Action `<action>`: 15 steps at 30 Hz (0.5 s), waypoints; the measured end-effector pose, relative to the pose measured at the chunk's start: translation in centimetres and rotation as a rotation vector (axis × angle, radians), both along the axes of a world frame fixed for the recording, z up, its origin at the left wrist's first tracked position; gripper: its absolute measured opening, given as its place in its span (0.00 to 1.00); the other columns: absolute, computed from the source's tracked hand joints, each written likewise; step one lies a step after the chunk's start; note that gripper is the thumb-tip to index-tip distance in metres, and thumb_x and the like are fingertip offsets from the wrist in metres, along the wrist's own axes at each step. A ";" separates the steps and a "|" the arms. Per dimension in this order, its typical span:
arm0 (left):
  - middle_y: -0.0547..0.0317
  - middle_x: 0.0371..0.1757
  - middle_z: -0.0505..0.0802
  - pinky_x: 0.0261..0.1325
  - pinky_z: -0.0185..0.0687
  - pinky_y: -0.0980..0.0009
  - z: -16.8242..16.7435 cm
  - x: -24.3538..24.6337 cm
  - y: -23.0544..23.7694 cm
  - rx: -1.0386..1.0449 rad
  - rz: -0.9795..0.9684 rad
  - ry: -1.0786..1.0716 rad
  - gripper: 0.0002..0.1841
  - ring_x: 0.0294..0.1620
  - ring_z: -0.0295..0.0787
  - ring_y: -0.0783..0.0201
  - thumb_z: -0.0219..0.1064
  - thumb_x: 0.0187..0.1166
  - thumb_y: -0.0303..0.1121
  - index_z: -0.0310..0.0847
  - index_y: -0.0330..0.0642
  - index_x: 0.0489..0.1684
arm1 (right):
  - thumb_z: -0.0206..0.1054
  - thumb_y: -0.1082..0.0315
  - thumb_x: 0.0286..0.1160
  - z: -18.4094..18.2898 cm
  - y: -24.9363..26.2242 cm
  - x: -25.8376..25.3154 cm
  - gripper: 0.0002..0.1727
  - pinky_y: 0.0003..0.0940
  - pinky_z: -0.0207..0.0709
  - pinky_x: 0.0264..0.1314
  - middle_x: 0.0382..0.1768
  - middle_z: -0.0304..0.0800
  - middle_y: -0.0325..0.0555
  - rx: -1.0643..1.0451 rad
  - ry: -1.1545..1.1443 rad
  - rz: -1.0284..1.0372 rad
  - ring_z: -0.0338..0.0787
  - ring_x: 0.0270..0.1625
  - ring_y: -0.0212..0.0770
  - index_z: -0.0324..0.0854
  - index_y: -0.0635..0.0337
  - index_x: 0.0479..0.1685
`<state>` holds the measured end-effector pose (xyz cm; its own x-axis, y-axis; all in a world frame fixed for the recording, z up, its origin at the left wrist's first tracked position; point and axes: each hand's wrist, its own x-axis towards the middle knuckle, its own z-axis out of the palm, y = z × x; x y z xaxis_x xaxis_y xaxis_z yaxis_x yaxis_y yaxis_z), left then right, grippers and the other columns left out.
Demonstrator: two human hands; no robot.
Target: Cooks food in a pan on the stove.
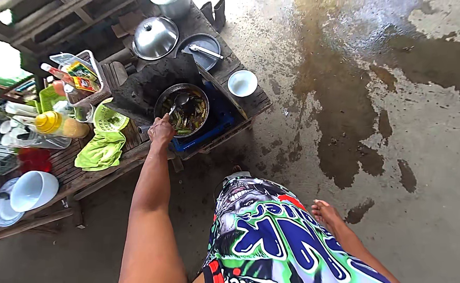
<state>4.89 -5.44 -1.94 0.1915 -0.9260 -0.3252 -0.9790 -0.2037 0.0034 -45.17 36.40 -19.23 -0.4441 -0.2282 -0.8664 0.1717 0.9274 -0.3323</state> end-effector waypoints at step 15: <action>0.33 0.73 0.82 0.58 0.79 0.30 0.3 1.7 -2.6 -0.006 -0.003 0.062 0.30 0.65 0.85 0.31 0.63 0.78 0.30 0.75 0.59 0.83 | 0.48 0.59 0.97 1.9 -6.5 2.9 0.23 0.48 0.79 0.58 0.63 0.84 0.64 0.030 -0.004 0.191 0.88 0.53 0.51 0.72 0.65 0.78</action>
<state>6.61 -8.04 -1.60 0.1681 -0.9285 -0.3311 -0.9776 -0.2002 0.0651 -42.27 29.87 -17.31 -0.3921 -0.2817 -0.8757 -0.0073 0.9529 -0.3032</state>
